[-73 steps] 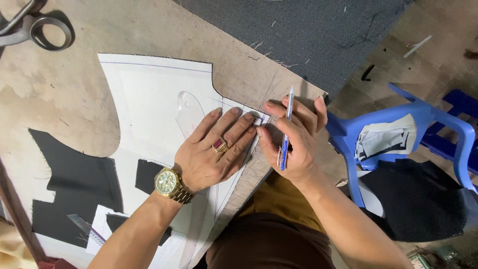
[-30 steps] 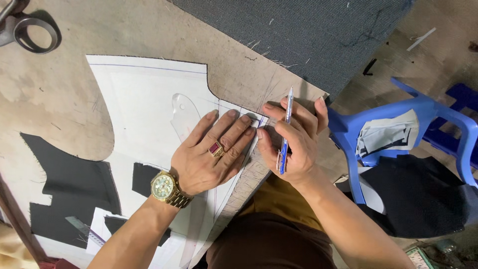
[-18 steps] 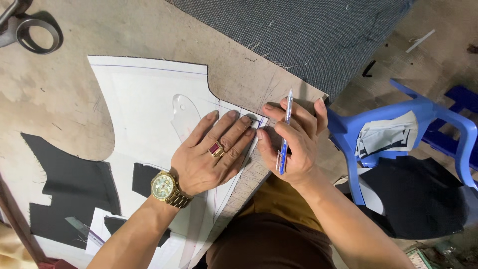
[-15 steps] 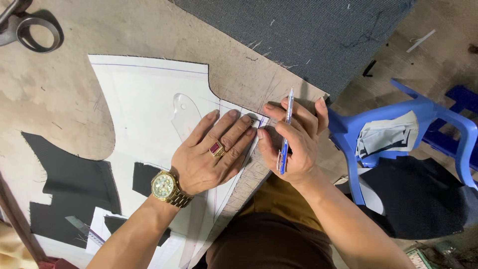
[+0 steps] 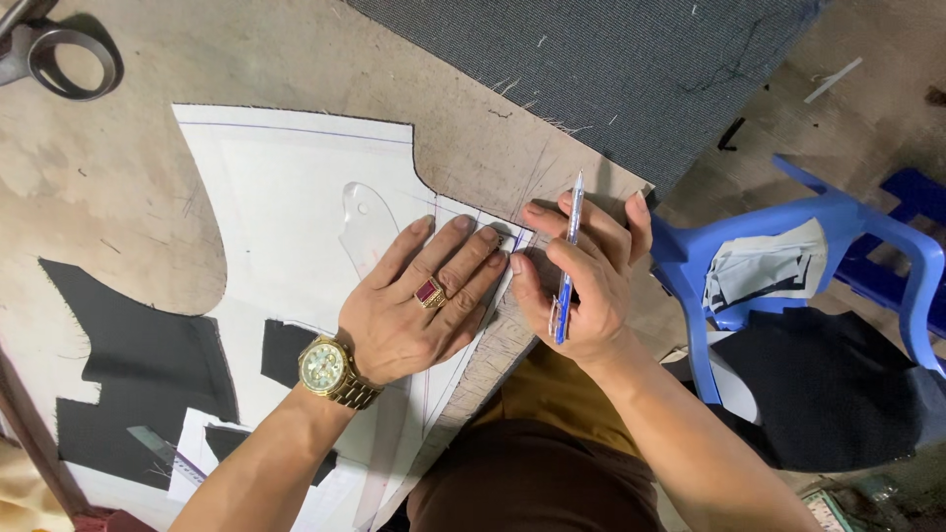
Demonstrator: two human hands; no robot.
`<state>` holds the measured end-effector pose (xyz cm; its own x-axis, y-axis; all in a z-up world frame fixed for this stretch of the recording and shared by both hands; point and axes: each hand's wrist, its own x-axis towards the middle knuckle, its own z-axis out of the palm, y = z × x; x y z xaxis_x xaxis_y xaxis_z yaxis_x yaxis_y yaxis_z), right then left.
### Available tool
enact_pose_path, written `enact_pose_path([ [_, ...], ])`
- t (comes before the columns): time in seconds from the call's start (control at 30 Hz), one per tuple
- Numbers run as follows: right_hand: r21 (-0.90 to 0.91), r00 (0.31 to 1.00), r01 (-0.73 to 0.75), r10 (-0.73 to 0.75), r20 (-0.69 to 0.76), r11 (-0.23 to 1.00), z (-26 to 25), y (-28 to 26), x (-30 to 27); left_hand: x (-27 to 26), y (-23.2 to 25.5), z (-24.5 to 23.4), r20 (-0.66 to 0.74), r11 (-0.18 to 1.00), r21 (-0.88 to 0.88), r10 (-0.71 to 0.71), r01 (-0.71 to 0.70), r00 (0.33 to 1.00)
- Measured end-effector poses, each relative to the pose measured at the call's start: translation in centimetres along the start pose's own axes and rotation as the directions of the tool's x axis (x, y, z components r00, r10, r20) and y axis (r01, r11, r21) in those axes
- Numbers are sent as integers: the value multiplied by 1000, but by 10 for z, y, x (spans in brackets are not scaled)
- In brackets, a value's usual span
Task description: The person draws lines and curves on a paper template using a ruler and a pen while holding the template flat against fabric on a table.
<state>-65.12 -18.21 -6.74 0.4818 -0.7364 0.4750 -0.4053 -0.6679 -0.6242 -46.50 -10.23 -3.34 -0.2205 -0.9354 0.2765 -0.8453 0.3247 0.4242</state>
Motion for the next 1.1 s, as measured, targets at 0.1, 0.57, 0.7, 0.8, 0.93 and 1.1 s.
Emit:
enact_pose_path([
  [0.1, 5, 1000, 4, -4, -1, 1000, 1, 0, 0, 0, -1, 1, -4, 1000, -1, -1, 1, 1000],
  [0.57, 17, 1000, 0, 0, -3, 1000, 1, 1, -2, -1, 0, 2, 0, 1000, 1, -6, 6, 1000],
  [0.7, 68, 1000, -28, 28, 13, 997, -7, -6, 10, -2, 0, 2, 0, 1000, 1, -6, 6, 1000],
  [0.8, 170, 995, -93, 86, 50, 981, -27, -17, 32, -3, -1, 2, -9, 1000, 8, -6, 6, 1000],
  [0.93, 458, 939, -343, 280, 201, 820, -51, 0, 9, -4, -1, 2, -13, 1000, -6, -6, 6, 1000],
  [1.1, 391, 911, -379, 264, 316, 839, -48, -11, 47, -4, 0, 3, -15, 1000, -1, -2, 2, 1000],
])
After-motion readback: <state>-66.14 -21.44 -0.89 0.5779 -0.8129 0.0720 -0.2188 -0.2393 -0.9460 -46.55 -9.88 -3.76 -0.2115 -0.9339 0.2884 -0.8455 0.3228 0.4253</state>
